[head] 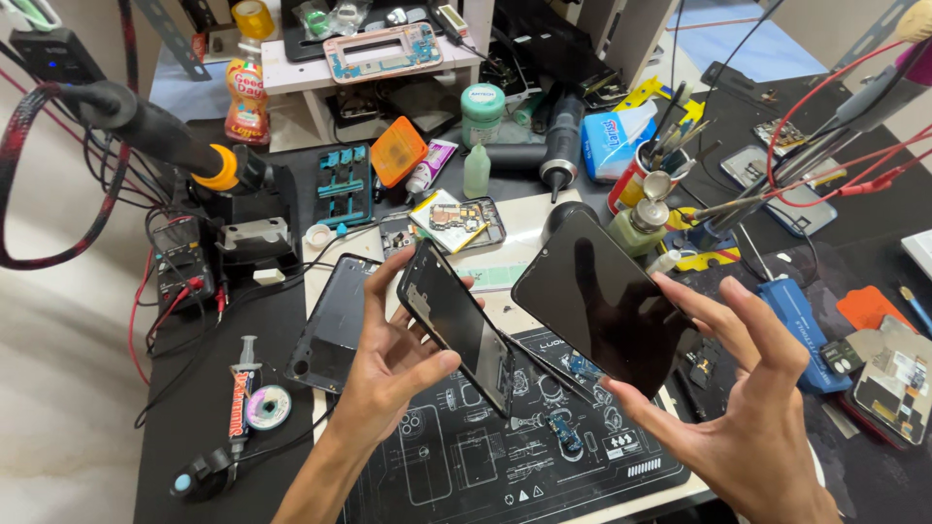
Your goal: The person applies adhesive from a tube to the edges of a smartphone frame, aligns the screen assembly onto the frame, and then uses a screwdriver to secure internal components.
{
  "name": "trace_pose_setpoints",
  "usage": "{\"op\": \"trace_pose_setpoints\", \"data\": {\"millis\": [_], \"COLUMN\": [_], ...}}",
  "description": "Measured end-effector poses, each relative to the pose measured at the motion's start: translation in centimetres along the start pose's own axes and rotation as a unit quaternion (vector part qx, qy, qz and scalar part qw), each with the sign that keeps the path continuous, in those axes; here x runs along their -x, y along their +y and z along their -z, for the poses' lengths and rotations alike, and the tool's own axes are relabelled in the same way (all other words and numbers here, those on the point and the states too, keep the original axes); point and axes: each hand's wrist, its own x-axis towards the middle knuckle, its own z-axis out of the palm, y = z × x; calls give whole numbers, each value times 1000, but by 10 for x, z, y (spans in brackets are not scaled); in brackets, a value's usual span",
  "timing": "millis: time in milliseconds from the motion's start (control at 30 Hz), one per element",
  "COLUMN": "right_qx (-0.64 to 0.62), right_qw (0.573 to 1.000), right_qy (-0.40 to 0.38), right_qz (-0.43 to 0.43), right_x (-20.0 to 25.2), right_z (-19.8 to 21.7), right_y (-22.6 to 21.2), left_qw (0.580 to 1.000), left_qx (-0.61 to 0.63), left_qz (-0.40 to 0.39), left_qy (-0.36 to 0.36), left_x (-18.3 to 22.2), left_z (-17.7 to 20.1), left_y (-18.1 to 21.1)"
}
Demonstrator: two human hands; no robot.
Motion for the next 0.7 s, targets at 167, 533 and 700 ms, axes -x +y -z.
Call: {"op": "trace_pose_setpoints", "data": {"millis": [167,533,700], "right_qx": [-51,-255,-302], "right_qw": [997,939,932], "right_qy": [-31,-129,-107], "right_qz": [-53,-191,-169], "right_x": [3,9,9], "right_z": [-3,-8,-8], "right_y": [1,8,4], "left_qw": [1000,996,997], "left_qx": [-2,57,32], "left_qz": [-18,-63,-68], "left_qy": [6,8,8], "left_x": [0,-1,-2], "left_z": [1,4,7], "left_y": [2,21,19]}}
